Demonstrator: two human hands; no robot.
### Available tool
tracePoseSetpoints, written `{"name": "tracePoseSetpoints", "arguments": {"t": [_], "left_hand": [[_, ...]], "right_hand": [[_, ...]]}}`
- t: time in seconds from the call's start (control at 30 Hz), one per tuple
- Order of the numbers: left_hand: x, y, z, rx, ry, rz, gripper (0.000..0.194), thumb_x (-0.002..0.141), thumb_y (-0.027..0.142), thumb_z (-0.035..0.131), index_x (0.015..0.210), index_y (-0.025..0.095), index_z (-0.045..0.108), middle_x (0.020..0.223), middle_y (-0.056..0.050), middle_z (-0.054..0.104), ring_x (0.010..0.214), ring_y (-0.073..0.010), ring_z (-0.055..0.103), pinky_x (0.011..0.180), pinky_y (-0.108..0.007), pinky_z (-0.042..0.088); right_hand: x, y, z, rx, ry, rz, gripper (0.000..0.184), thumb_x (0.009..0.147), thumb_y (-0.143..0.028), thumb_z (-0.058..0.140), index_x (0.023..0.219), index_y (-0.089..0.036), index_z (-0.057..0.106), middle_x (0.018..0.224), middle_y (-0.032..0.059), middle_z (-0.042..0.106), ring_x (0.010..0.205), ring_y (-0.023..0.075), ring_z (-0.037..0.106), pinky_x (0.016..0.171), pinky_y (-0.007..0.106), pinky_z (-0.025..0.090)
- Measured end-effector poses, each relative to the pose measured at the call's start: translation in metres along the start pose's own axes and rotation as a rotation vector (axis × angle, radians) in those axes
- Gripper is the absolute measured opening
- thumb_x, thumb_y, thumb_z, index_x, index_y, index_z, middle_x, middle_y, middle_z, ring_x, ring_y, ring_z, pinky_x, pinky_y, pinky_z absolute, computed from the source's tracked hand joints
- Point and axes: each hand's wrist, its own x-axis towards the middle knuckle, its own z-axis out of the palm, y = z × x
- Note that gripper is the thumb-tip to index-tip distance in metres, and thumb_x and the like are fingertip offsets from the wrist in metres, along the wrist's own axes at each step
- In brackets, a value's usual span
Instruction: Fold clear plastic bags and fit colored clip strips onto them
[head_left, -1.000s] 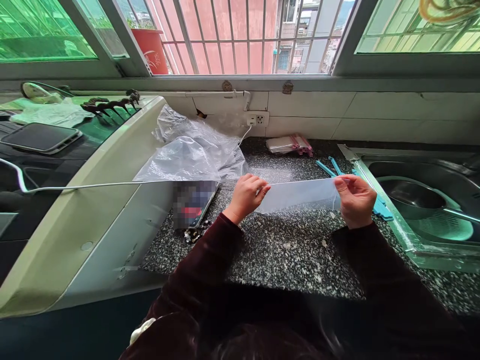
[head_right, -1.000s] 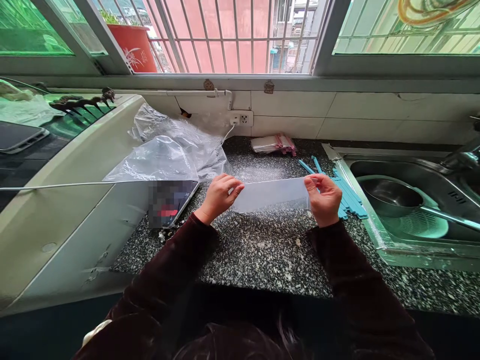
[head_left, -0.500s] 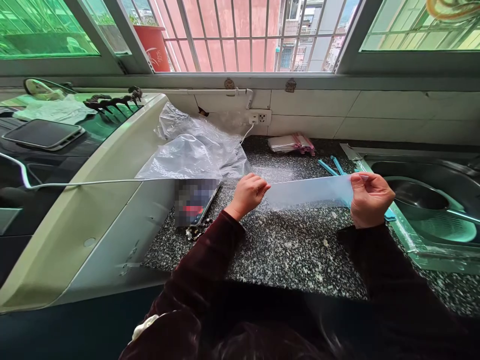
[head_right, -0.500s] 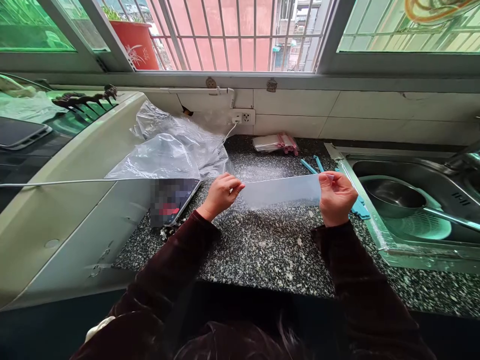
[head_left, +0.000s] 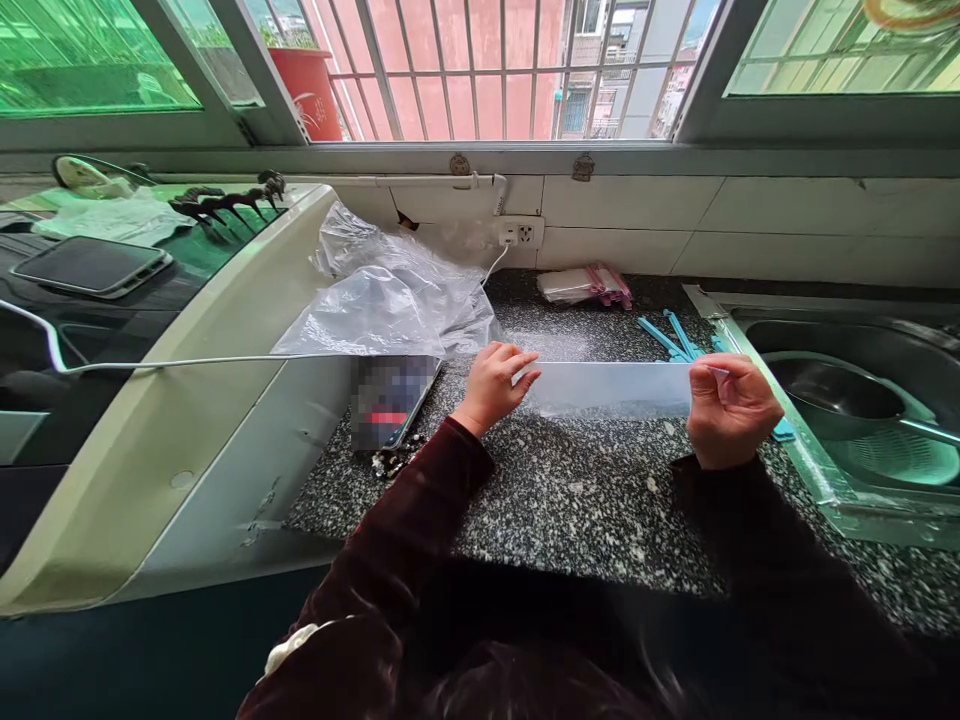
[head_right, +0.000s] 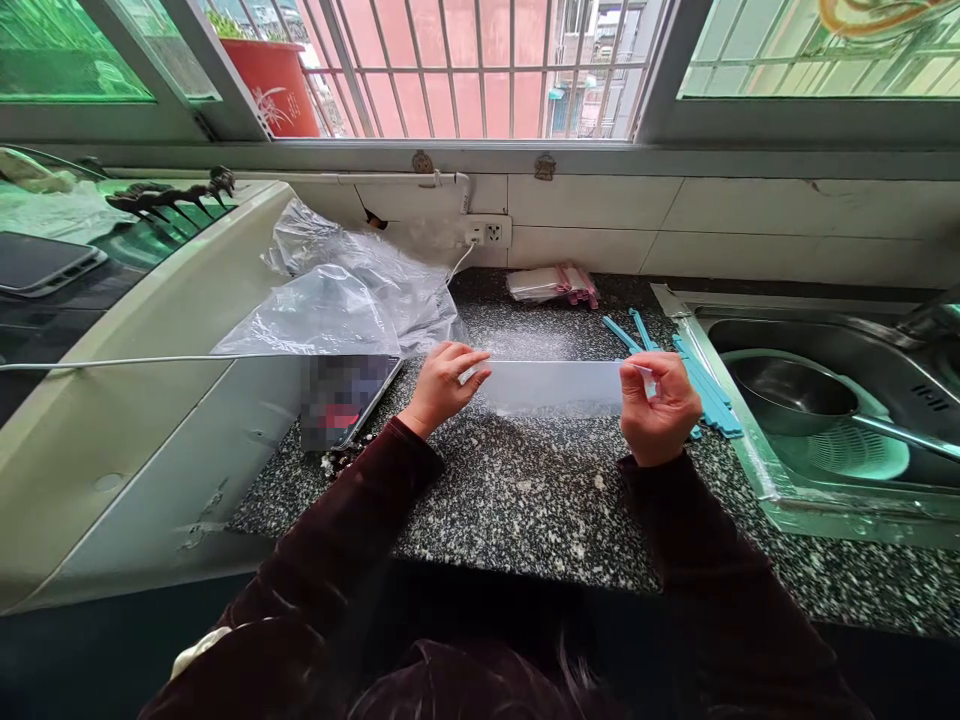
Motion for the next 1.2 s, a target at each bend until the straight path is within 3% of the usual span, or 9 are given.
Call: {"name": "tracePoseSetpoints", "arguments": {"t": [0.23, 0.5, 0.7, 0.87, 0.97, 1.07, 1.2], "left_hand": [[0.000, 0.001, 0.004, -0.070, 0.021, 0.019, 0.028, 0.089, 0.035, 0.050, 0.074, 0.019, 0.067, 0.074, -0.005, 0.065, 0.074, -0.0168, 0.053, 0.070, -0.030, 0.044], [0.000, 0.001, 0.001, 0.034, 0.105, -0.087, 0.029, 0.089, 0.037, 0.049, 0.076, 0.019, 0.068, 0.073, -0.004, 0.066, 0.076, -0.0182, 0.054, 0.073, -0.033, 0.040], [-0.001, 0.002, 0.003, 0.049, 0.093, -0.160, 0.016, 0.086, 0.027, 0.054, 0.076, 0.020, 0.065, 0.077, -0.004, 0.065, 0.078, -0.0187, 0.055, 0.074, -0.033, 0.041], [0.000, 0.005, -0.001, 0.030, 0.207, -0.200, 0.010, 0.081, 0.013, 0.051, 0.082, 0.020, 0.058, 0.088, -0.005, 0.064, 0.086, -0.0194, 0.055, 0.082, -0.035, 0.042], [-0.001, 0.002, 0.000, 0.054, 0.118, -0.238, 0.011, 0.075, 0.009, 0.052, 0.078, 0.019, 0.056, 0.085, -0.005, 0.064, 0.085, -0.0210, 0.055, 0.080, -0.036, 0.043], [-0.002, -0.001, 0.004, 0.065, -0.060, -0.251, 0.010, 0.073, 0.009, 0.056, 0.073, 0.019, 0.058, 0.077, -0.005, 0.064, 0.082, -0.0218, 0.055, 0.077, -0.036, 0.044], [-0.002, 0.002, 0.006, -0.047, -0.102, -0.092, 0.012, 0.076, 0.020, 0.064, 0.088, 0.018, 0.065, 0.094, -0.007, 0.067, 0.091, -0.0210, 0.055, 0.085, -0.038, 0.045]], "right_hand": [[-0.003, -0.003, 0.000, -0.004, -0.007, -0.130, 0.007, 0.081, -0.027, 0.060, 0.077, -0.021, 0.058, 0.073, 0.0014, 0.062, 0.071, 0.0172, 0.059, 0.065, 0.035, 0.049], [-0.003, -0.015, 0.002, -0.039, 0.028, -0.362, 0.004, 0.079, -0.020, 0.061, 0.078, -0.024, 0.059, 0.069, -0.0016, 0.062, 0.064, 0.0153, 0.059, 0.063, 0.033, 0.047], [-0.011, -0.011, -0.001, -0.125, -0.043, -0.402, 0.002, 0.080, -0.026, 0.060, 0.080, -0.025, 0.058, 0.069, -0.0008, 0.063, 0.063, 0.0162, 0.058, 0.062, 0.034, 0.046], [-0.015, -0.017, -0.012, -0.168, -0.077, -0.579, 0.013, 0.077, -0.026, 0.064, 0.088, -0.029, 0.058, 0.073, -0.0014, 0.064, 0.065, 0.0163, 0.057, 0.061, 0.033, 0.046], [-0.014, -0.026, -0.010, -0.142, -0.161, -0.642, 0.014, 0.077, -0.024, 0.064, 0.089, -0.030, 0.058, 0.075, -0.0018, 0.066, 0.068, 0.0154, 0.058, 0.060, 0.031, 0.047], [-0.011, -0.031, -0.002, -0.092, -0.221, -0.568, 0.015, 0.078, -0.018, 0.062, 0.088, -0.028, 0.058, 0.075, -0.0012, 0.066, 0.070, 0.0149, 0.058, 0.062, 0.031, 0.048], [-0.010, -0.030, 0.006, -0.085, -0.205, -0.473, 0.013, 0.078, -0.015, 0.062, 0.084, -0.025, 0.058, 0.073, -0.0010, 0.066, 0.069, 0.0154, 0.060, 0.063, 0.032, 0.049]]}}
